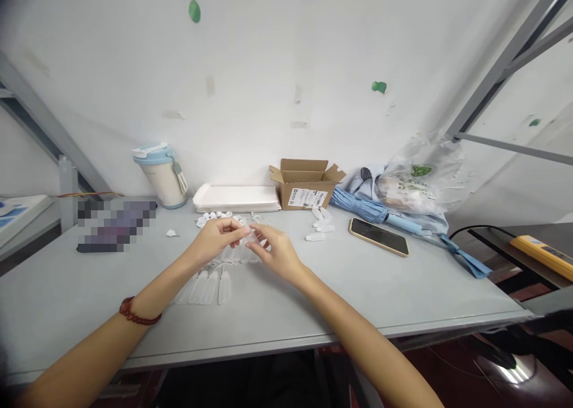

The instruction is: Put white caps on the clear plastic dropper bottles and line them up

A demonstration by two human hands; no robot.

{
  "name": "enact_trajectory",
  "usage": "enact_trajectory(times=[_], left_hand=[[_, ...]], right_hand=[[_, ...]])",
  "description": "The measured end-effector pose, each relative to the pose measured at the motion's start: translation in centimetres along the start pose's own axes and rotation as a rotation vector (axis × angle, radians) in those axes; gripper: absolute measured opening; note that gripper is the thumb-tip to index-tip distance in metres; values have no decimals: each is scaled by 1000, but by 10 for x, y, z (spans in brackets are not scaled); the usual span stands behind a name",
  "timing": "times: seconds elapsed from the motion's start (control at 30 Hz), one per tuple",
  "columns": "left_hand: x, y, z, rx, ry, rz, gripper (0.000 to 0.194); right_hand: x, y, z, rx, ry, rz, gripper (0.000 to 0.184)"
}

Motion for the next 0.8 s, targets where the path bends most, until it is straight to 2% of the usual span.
enact_trajectory(times=[0.07, 0.17, 0.33, 0.47, 0.6, 0.8], left_hand=[[-1, -1, 0, -13, -16, 27, 27], [0, -2, 0, -15, -54, 38, 26], [2, 2, -1, -37, -98, 59, 23], [3, 4, -1, -61, -7, 136, 18], [1, 7, -3, -138, 99, 323, 17], [-7, 10, -8, -330, 89, 556, 25]], right_hand=[[-1, 1, 0, 8, -4, -16, 29], [-1, 2, 1, -71, -2, 33, 28], [0, 2, 3, -235, -44, 370, 32], [1, 0, 4, -277, -66, 572, 34], [0, 1, 5, -283, -76, 671, 34], [1, 0, 5, -311, -72, 757, 33]])
Point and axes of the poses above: each hand's wrist, its own z-axis towards the middle knuckle, its own x-axis out of the back of the hand, y = z × x, the point moved 3 cm from there along z, towards the middle knuckle, and after that the axes turned 10 degrees about -y, right-handed, at the moved point
